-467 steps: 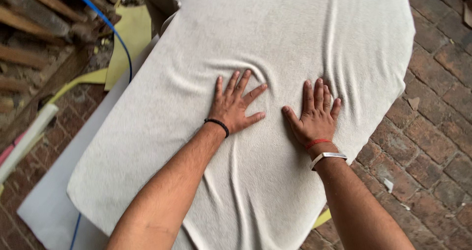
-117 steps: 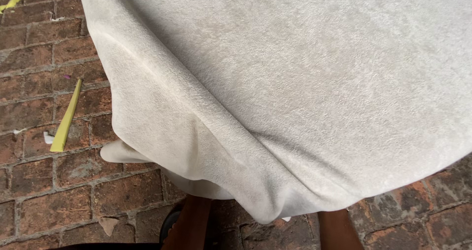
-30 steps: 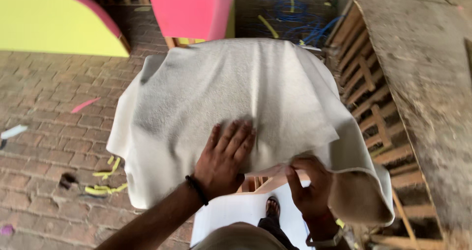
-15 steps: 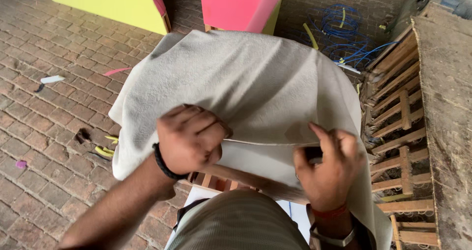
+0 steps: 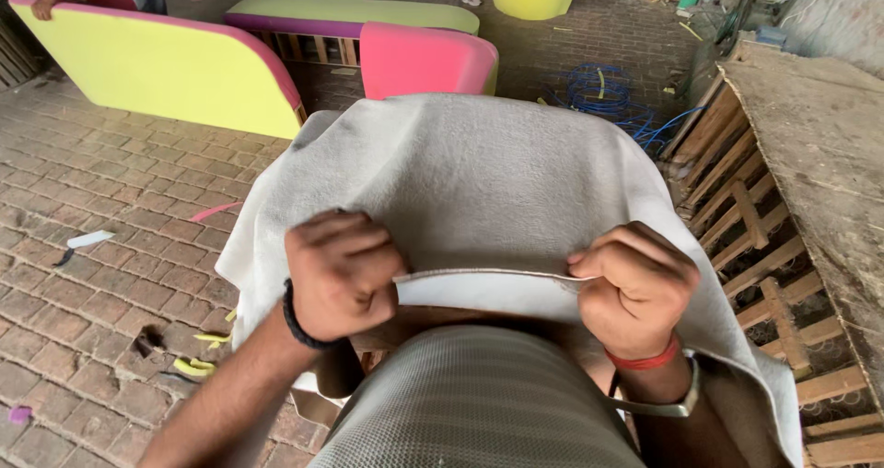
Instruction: The person covers a wooden chair with a light-colored fabric, smoothing and stretching it over the seat and back. They use a pneumatic staple gun to secure the fabric to the underside of the chair frame, repeatedly adjusting the fabric and firing staples along the edges.
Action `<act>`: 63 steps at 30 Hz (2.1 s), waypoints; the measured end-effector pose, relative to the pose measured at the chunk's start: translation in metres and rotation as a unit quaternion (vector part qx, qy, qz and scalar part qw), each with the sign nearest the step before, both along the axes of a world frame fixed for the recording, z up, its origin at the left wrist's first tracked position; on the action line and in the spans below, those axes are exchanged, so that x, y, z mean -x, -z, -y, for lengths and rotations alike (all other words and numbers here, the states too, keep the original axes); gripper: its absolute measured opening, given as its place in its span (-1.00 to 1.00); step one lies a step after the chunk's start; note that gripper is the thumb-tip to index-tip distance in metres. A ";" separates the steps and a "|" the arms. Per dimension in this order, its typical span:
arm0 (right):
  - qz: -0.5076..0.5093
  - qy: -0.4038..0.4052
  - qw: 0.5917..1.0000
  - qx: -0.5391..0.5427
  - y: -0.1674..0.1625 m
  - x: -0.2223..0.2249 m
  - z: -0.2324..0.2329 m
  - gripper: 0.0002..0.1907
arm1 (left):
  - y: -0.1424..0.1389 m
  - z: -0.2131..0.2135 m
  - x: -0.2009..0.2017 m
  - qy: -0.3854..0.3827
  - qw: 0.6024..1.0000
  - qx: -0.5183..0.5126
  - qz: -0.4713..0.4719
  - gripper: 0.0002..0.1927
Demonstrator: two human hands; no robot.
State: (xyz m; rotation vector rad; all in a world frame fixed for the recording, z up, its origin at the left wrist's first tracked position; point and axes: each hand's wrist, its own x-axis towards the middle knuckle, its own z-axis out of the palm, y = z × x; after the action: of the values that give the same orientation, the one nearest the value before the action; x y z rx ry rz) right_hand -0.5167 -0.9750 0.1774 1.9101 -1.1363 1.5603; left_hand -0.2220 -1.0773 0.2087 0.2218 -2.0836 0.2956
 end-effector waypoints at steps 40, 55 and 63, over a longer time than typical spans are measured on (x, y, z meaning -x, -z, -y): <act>0.510 -0.126 0.706 -0.475 0.097 -0.042 -0.050 -0.30 | 0.059 0.064 0.140 0.131 0.882 0.049 0.450 -0.21; 0.424 -0.085 0.821 -0.373 0.160 -0.106 -0.038 -0.40 | 0.066 0.040 0.081 0.149 0.878 0.032 0.453 -0.20; 0.462 -0.091 0.868 -0.158 0.226 -0.078 -0.014 -0.62 | 0.060 0.041 0.129 0.148 0.864 0.006 0.481 -0.08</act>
State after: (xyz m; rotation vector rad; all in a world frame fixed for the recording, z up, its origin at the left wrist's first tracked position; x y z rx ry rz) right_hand -0.4383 -0.9607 -0.0486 1.4356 -1.6862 2.6770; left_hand -0.3511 -1.1184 0.1488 -0.3373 -3.0532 0.2531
